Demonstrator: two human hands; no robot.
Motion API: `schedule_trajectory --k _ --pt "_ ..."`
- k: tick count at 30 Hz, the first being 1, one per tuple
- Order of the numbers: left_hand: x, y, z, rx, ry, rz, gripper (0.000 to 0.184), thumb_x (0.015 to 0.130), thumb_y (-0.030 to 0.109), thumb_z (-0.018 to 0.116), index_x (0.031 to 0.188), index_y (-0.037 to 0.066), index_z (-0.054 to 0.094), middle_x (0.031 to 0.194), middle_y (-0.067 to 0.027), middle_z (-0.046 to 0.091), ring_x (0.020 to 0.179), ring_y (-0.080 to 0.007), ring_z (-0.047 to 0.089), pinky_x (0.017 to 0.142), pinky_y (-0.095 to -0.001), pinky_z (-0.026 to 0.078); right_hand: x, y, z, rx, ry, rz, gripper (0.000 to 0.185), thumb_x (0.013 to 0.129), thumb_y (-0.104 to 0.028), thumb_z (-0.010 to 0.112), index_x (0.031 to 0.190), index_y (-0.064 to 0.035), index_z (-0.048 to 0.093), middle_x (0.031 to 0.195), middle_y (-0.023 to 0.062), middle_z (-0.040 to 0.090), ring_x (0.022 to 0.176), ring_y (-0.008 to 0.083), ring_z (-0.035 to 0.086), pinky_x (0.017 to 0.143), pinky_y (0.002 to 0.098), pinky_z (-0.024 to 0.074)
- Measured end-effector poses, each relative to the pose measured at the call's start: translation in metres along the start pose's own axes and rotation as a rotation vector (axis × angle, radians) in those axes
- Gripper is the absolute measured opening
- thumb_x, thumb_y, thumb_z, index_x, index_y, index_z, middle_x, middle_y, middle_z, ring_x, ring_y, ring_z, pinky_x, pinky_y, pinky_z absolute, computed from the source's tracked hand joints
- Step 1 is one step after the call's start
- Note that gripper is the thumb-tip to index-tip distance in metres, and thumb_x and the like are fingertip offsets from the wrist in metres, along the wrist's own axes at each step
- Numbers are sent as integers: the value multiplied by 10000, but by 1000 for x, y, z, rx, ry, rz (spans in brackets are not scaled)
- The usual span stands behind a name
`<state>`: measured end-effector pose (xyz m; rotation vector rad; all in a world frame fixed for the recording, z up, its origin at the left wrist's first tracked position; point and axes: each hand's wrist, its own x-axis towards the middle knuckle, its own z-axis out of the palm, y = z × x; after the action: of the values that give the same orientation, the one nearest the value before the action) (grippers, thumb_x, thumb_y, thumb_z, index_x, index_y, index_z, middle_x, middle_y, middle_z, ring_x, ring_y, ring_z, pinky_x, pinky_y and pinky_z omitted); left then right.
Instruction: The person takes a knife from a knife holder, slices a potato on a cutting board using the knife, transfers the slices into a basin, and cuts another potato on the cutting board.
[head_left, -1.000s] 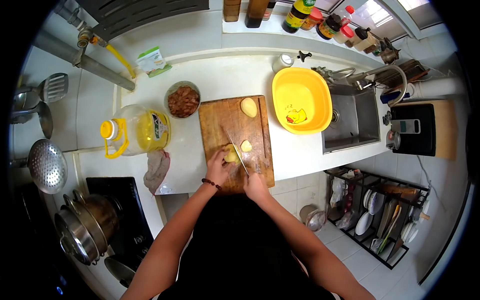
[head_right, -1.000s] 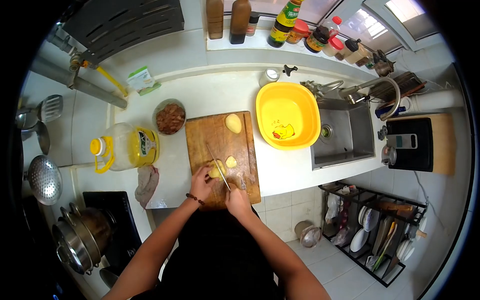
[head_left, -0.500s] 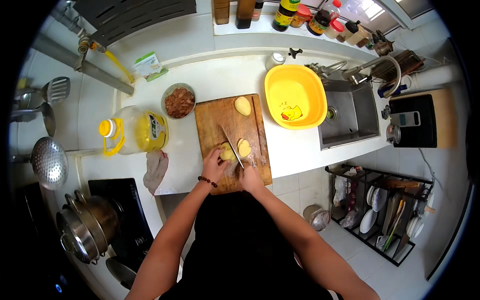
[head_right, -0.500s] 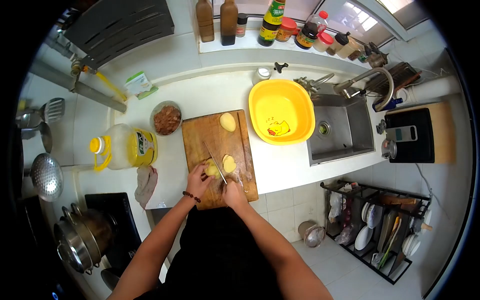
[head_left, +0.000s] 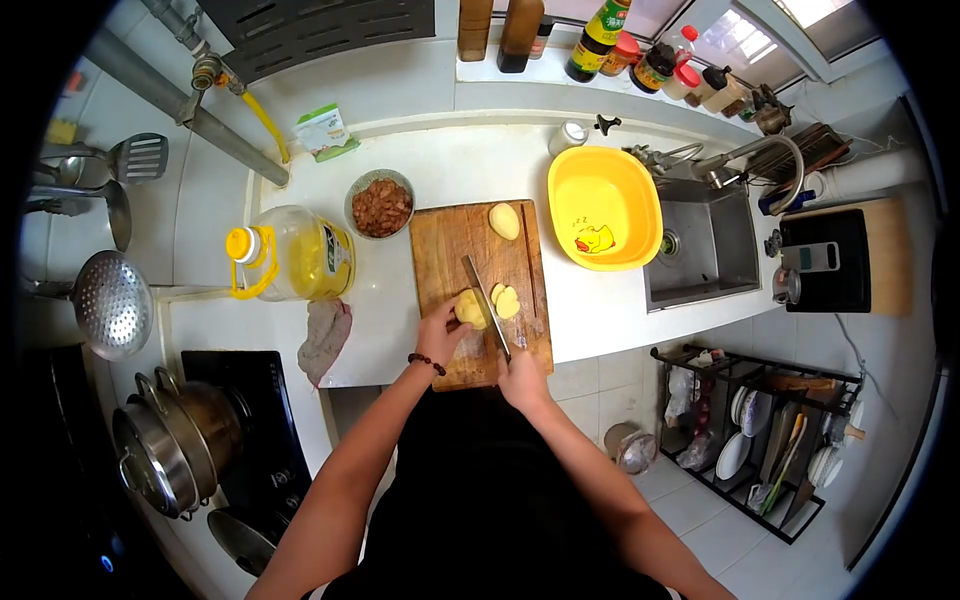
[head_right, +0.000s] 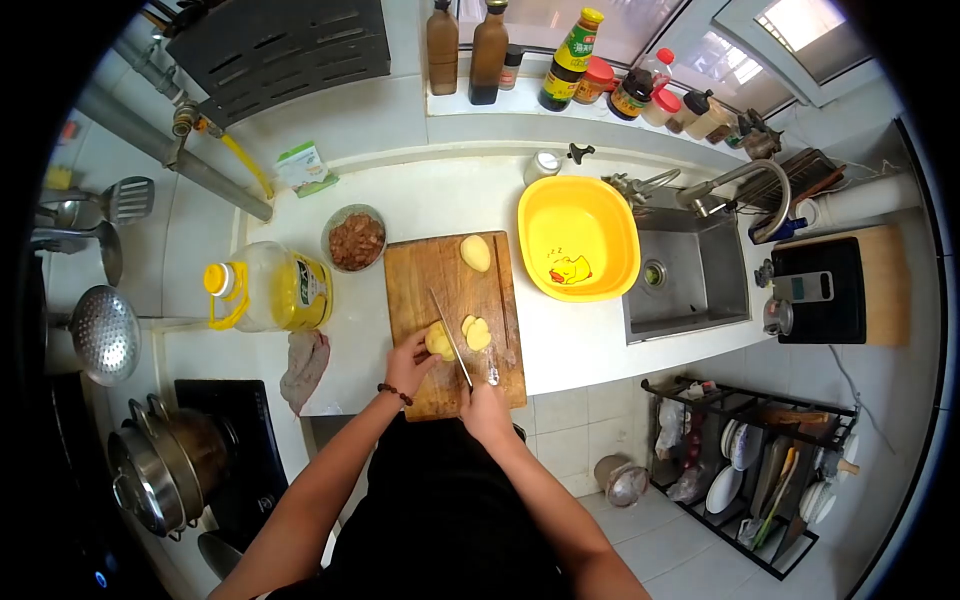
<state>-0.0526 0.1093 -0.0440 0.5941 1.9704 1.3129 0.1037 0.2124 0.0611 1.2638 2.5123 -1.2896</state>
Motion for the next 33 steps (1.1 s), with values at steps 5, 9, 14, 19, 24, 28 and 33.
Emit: schedule_trajectory --k 5,9,14,19,24,28,33 --pt "3 -10 3 32 19 48 617 882 38 804 1434 -47 542 1130 -214 755 1001 -196 745 855 -326 619 0 1 10 39 67 -21 216 982 -120 606 1051 65 696 877 359 652 885 541 642 768 576 521" --pt "3 -1 2 42 -4 0 633 880 40 805 1443 -59 535 1114 -221 757 977 -190 746 845 -326 618 -2 5 13 8 23 35 213 982 -113 602 1072 56 696 892 364 650 899 545 639 780 582 519" --pt "5 -8 4 75 5 43 636 877 42 807 1444 -60 538 1107 -214 760 973 -188 745 850 -321 614 -1 5 13 -2 -4 36 194 970 -88 606 1066 50 703 896 367 652 901 545 642 791 586 524" --pt "6 -9 5 64 -4 44 635 869 44 814 1439 -53 550 1098 -212 762 980 -190 745 871 -318 608 1 14 20 -48 -4 8 160 935 -76 627 946 67 699 797 350 651 799 534 659 750 588 541" --pt "6 -8 5 65 22 63 633 859 57 830 1427 -44 569 1096 -218 759 993 -190 742 883 -327 607 4 18 28 -58 8 -23 162 923 -74 638 1003 53 698 804 348 656 783 524 665 720 584 546" --pt "6 -4 7 117 34 44 634 853 60 838 1421 -42 575 1083 -224 757 985 -189 741 873 -326 605 6 23 32 -54 9 -10 164 922 -76 635 1024 40 691 803 335 666 784 523 668 728 583 554" --pt "6 6 2 76 -36 -74 605 847 12 818 1397 -60 577 1401 -204 633 1089 -277 723 914 -337 618 9 32 45 -39 44 -11 153 925 -79 631 1006 39 686 790 334 665 777 518 675 722 586 559"
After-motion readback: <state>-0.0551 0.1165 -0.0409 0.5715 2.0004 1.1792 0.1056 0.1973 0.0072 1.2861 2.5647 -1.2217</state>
